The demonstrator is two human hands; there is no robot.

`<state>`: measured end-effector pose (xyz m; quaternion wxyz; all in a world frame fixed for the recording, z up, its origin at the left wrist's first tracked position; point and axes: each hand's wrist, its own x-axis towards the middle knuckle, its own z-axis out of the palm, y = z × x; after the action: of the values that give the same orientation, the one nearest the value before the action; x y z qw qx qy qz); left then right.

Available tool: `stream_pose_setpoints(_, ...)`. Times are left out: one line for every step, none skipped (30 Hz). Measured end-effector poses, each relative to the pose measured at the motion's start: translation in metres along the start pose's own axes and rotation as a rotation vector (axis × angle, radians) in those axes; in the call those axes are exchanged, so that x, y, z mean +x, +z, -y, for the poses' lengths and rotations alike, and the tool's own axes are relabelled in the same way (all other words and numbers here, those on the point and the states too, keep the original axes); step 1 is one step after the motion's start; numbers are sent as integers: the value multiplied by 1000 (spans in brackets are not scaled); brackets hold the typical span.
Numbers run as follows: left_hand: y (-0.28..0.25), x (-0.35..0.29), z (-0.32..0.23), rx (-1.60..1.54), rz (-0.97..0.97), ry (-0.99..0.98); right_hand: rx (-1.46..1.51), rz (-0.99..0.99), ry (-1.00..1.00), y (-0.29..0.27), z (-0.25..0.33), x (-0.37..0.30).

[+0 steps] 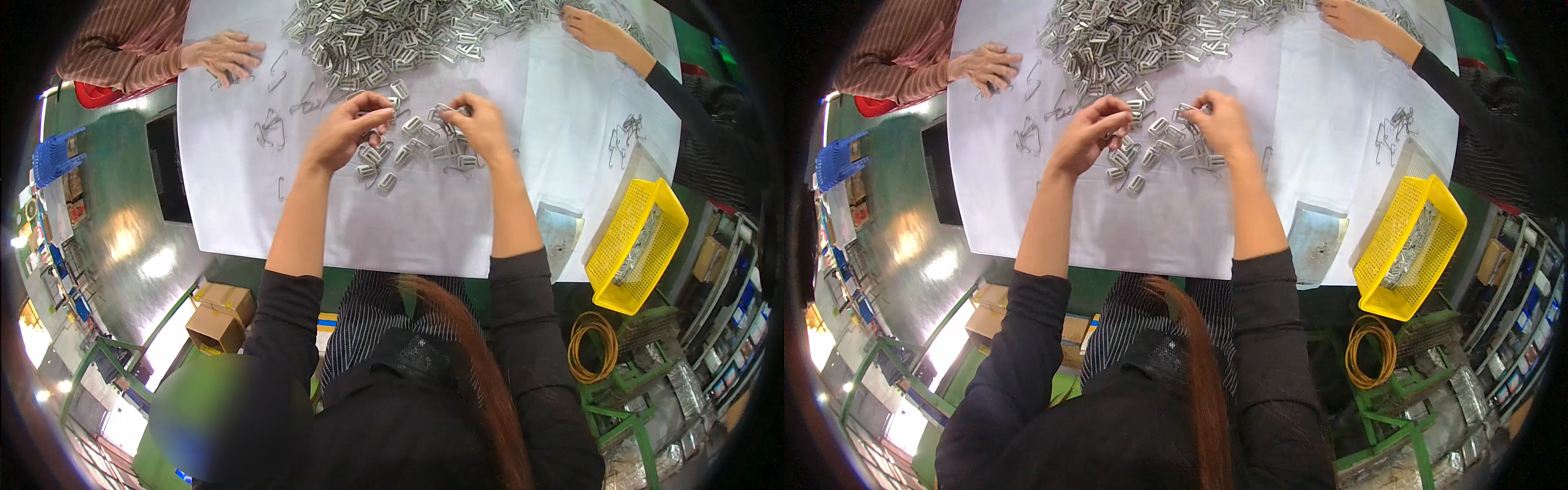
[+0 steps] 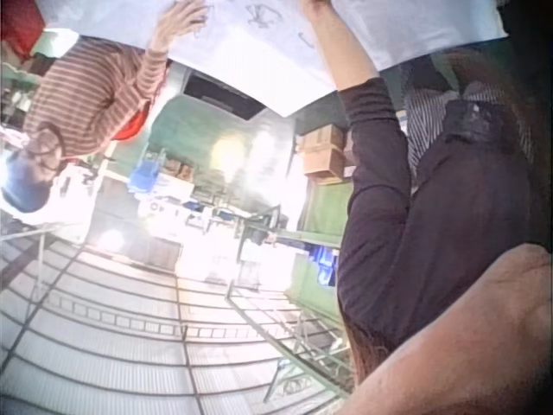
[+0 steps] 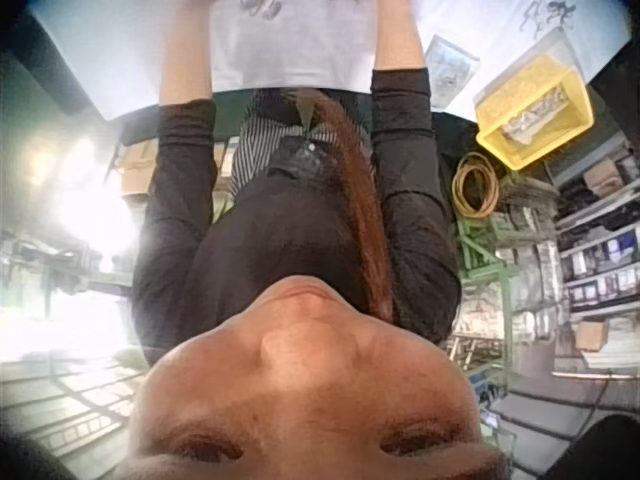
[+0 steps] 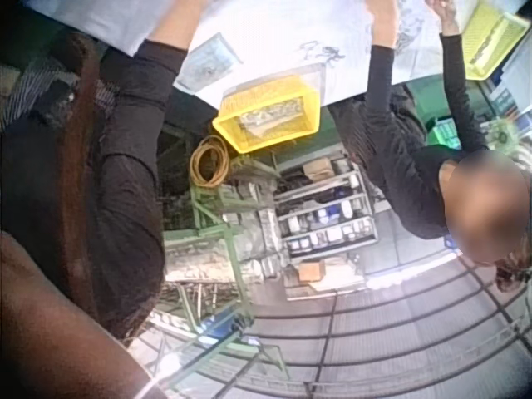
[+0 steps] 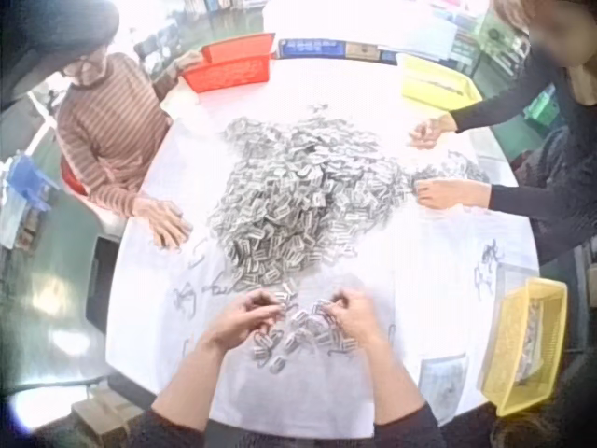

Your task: The person repeatedly picks small metal clips and cylindrical fasteners from a white sheet on a table, joins them by hand, and places the assembled units into a yellow basket. The person also occasionally gathers loose fasteners and moves them aside.

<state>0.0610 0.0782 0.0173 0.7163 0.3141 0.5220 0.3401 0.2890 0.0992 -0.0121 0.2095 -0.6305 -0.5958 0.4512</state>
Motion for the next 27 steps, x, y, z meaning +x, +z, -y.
stream_pose_setpoints(1,9,12,149,-53,-8,178,28,73,-9,0,-6)
stream_pose_setpoints(7,19,31,542,-130,197,374,64,159,-19,-1,-14)
stream_pose_setpoints(26,9,20,751,-216,160,571,102,245,-31,0,-23)
stream_pose_setpoints(34,9,35,901,-313,305,767,141,331,-36,1,-27)
stream_pose_setpoints(42,9,42,1052,-400,455,573,76,282,-36,-3,-29)
stream_pose_setpoints(44,8,45,1047,-383,400,380,14,231,-33,-8,-32)
stream_pose_setpoints(44,7,47,1042,-368,346,187,-45,179,-32,-11,-34)
stream_pose_setpoints(46,7,46,1035,-350,293,475,13,202,-36,-13,-36)
stream_pose_setpoints(43,7,43,953,-256,233,764,72,222,-42,-15,-40)
stream_pose_setpoints(34,6,38,869,-162,174,1052,134,239,-46,-16,-44)
stream_pose_setpoints(25,4,33,786,-67,116,1112,135,199,-50,-12,-48)
stream_pose_setpoints(14,-1,29,487,66,65,1174,139,156,-54,-5,-51)
stream_pose_setpoints(3,-7,26,185,195,13,1236,143,114,-57,0,-53)
stream_pose_setpoints(-3,-13,22,-113,311,-41,1114,110,172,-55,3,-49)
stream_pose_setpoints(4,-14,13,-170,252,-40,818,97,250,-52,4,-43)
stream_pose_setpoints(11,-13,1,-227,193,-39,520,83,324,-47,5,-35)
stream_pose_setpoints(16,-15,-4,-282,124,-38,225,78,388,-38,7,-28)
stream_pose_setpoints(16,1,1,-158,68,-47,-23,-8,326,-25,8,-25)
stream_pose_setpoints(20,15,6,129,-88,11,-269,-93,262,-7,6,-23)
stream_pose_setpoints(33,28,9,411,-238,70,-523,-179,200,6,4,-23)
stream_pose_setpoints(46,36,10,696,-391,131,-492,-189,205,12,8,-22)
stream_pose_setpoints(59,44,13,878,-437,195,-461,-200,210,16,11,-22)
stream_pose_setpoints(68,49,18,1062,-488,256,-428,-206,211,19,12,-23)
stream_pose_setpoints(73,53,20,1245,-538,320,-385,-240,240,16,11,-25)
stream_pose_setpoints(72,55,21,1208,-482,245,-214,-200,253,8,6,-28)
stream_pose_setpoints(71,56,18,1170,-427,172,-42,-159,263,-5,-2,-32)
stream_pose_setpoints(70,58,17,1129,-374,98,127,-115,272,-18,1,-39)
